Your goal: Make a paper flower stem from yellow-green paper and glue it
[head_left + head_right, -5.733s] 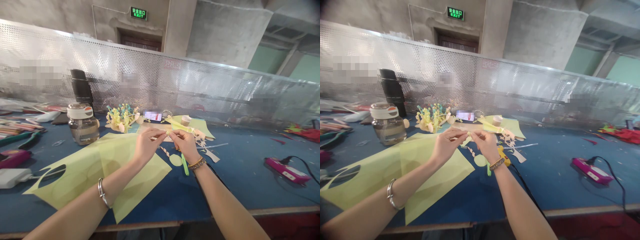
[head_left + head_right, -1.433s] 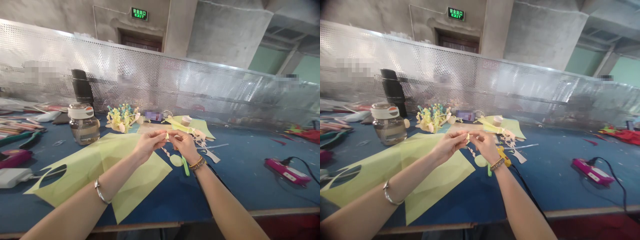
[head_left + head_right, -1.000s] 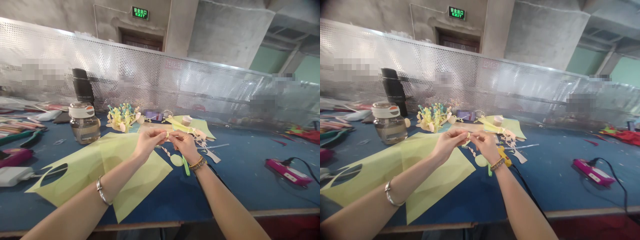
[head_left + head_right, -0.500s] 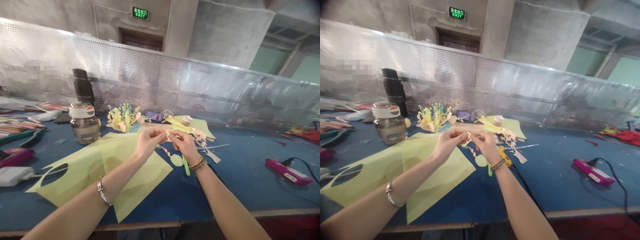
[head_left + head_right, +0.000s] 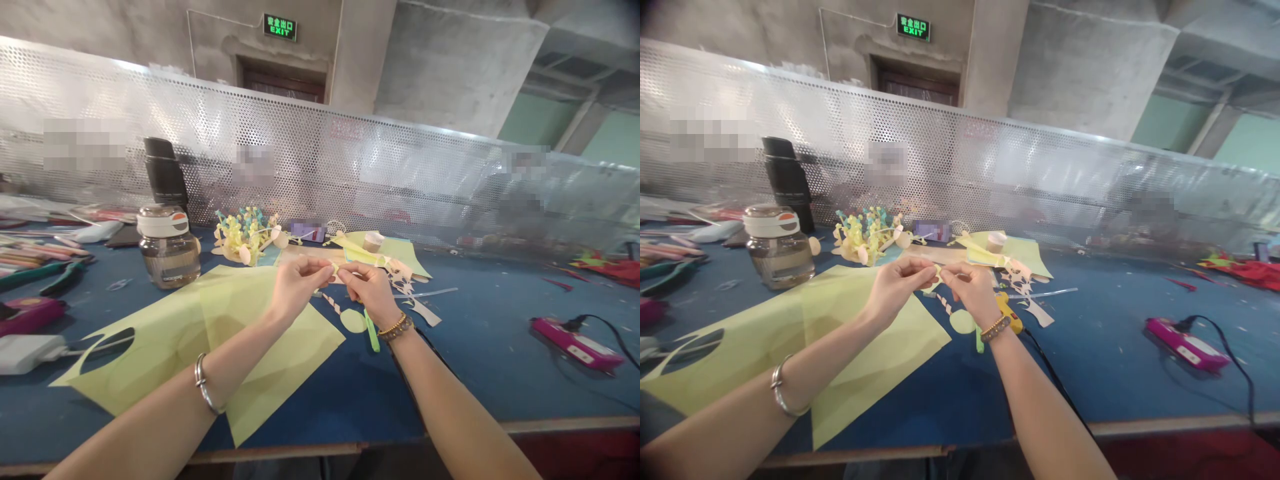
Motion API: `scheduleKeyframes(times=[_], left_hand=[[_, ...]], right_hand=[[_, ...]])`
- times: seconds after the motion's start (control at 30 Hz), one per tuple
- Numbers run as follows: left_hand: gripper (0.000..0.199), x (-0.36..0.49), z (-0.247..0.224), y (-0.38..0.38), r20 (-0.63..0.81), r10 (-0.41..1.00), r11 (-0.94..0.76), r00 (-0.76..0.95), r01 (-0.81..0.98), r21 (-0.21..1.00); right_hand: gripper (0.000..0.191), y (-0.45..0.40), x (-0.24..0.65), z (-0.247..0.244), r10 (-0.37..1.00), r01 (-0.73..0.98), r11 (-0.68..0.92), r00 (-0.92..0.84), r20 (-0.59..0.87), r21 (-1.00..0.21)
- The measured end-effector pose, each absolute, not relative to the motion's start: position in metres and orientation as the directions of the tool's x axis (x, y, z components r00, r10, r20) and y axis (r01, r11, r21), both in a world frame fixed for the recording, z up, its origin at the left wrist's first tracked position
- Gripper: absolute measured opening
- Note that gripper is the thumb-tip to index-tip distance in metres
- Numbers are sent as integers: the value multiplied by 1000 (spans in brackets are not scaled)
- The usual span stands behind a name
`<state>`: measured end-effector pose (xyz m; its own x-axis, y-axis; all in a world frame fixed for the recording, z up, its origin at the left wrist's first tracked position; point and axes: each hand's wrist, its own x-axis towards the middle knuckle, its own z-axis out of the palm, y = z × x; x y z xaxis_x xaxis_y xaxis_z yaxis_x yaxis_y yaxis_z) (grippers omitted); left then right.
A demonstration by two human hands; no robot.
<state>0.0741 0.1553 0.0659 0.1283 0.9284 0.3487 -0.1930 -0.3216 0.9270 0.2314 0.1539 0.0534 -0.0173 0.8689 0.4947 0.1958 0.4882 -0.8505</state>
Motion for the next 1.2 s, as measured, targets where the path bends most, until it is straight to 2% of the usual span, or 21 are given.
scheduleKeyframes(times=[0.33,0.6,1.03,1.2], left_hand=[[23,74,66,155,307,938,-264,162,-240,934],[25,74,65,155,340,927,-302,160,-220,927],[16,73,64,154,443,885,-448,142,-1,894],[17,74,65,156,414,890,-419,192,-19,908]], right_hand=[[24,153,232,54,877,141,479,-32,480,-866],[24,154,232,54,882,134,470,-28,470,-873],[18,153,231,55,862,234,492,7,507,-839],[21,152,232,55,858,217,505,-21,513,-835]])
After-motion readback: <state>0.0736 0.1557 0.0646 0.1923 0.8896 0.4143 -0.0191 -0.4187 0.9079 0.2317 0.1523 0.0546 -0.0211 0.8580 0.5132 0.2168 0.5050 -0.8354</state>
